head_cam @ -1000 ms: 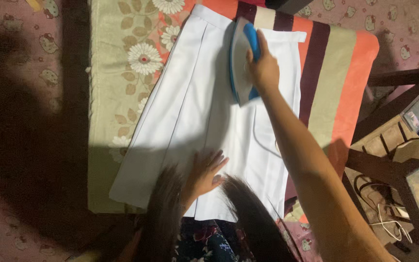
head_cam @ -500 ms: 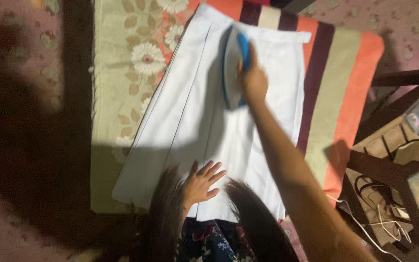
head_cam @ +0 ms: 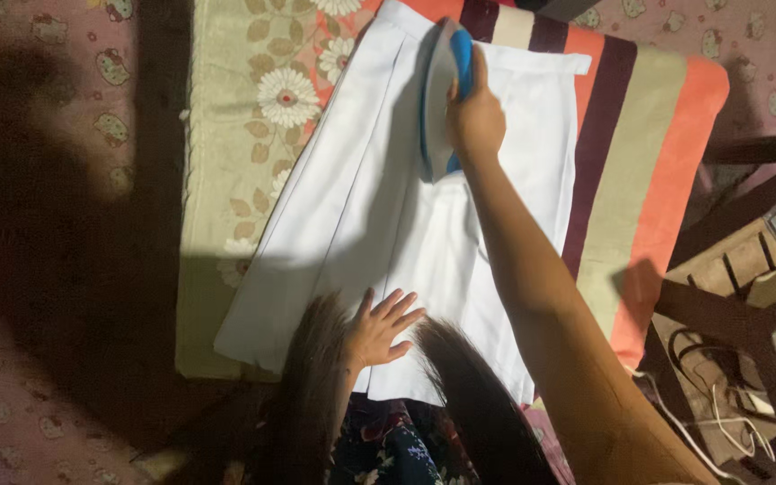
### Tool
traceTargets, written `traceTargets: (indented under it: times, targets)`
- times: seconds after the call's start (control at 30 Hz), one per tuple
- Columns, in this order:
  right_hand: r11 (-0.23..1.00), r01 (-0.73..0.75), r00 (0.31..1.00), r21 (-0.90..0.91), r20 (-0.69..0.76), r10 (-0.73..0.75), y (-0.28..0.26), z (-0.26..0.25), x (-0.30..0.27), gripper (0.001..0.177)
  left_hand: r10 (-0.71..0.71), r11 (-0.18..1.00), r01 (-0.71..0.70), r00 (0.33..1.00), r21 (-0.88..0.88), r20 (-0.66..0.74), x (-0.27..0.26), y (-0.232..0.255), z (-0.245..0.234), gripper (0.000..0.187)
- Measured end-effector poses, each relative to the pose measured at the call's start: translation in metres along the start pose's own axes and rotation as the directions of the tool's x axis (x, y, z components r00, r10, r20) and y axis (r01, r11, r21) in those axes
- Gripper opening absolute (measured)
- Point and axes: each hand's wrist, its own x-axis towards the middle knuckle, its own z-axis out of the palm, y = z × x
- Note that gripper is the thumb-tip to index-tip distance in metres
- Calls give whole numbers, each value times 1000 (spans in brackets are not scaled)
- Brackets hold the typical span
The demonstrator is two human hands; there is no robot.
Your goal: The person irons a white pleated skirt on a low table using a blue and white electric iron. They repeatedly smooth the fabric with the iron, adjust the skirt with their left hand, and reposition the garment to cover different sections.
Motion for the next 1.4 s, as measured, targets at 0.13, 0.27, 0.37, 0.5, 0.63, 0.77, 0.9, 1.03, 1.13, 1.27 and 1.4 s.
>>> traceTargets:
  times: [0.13, 0.27, 0.37, 0.5, 0.63, 0.77, 0.9, 1.03, 1.13, 1.27, 1.4]
  targets:
    - [1000, 15, 993, 6, 118, -16, 18, -24, -68, 68, 90, 988, -64, 979, -140, 185, 2, -7, -6, 81]
    - [997, -1, 985, 75, 170, -12, 41, -60, -103, 65, 99, 962, -108, 994, -250, -50, 0, -9, -12, 85]
    - [995, -82, 995, 60, 68, 78, 59, -64, -88, 66, 108, 941, -61, 986, -334, 125, 2, -7, -17, 84]
    - [991, -131, 990, -7, -56, 131, 74, -41, -32, 62, 49, 955, -28, 997, -294, 66, 0, -7, -24, 74]
    - [998, -58, 993, 30, -100, 60, 81, -33, 16, 60, 18, 969, 4, 996, -249, 89, 7, -4, -27, 75]
    - [994, -109, 991, -30, -76, 107, 81, -38, -11, 62, -7, 963, 39, 993, -268, 120, 8, -1, -36, 79]
    - [982, -188, 982, 8, 21, 188, 82, -43, -46, 63, 93, 943, -121, 990, -310, -102, 8, -14, -54, 83]
    - [998, -54, 994, -11, -99, 52, 83, -42, -15, 61, 65, 958, -53, 997, -281, 32, 10, -12, -67, 75]
    - [999, -35, 993, 0, -110, 35, 75, -43, 6, 61, 59, 963, -44, 997, -264, 48, 11, -9, -69, 72]
    - [999, -13, 999, 42, -36, 15, 47, -41, -27, 67, 60, 954, -47, 998, -295, 34, 5, -13, -63, 72]
    - [994, 100, 993, 39, 51, -102, 11, -22, -63, 68, 53, 956, -74, 995, -283, -81, 0, -13, -39, 78]
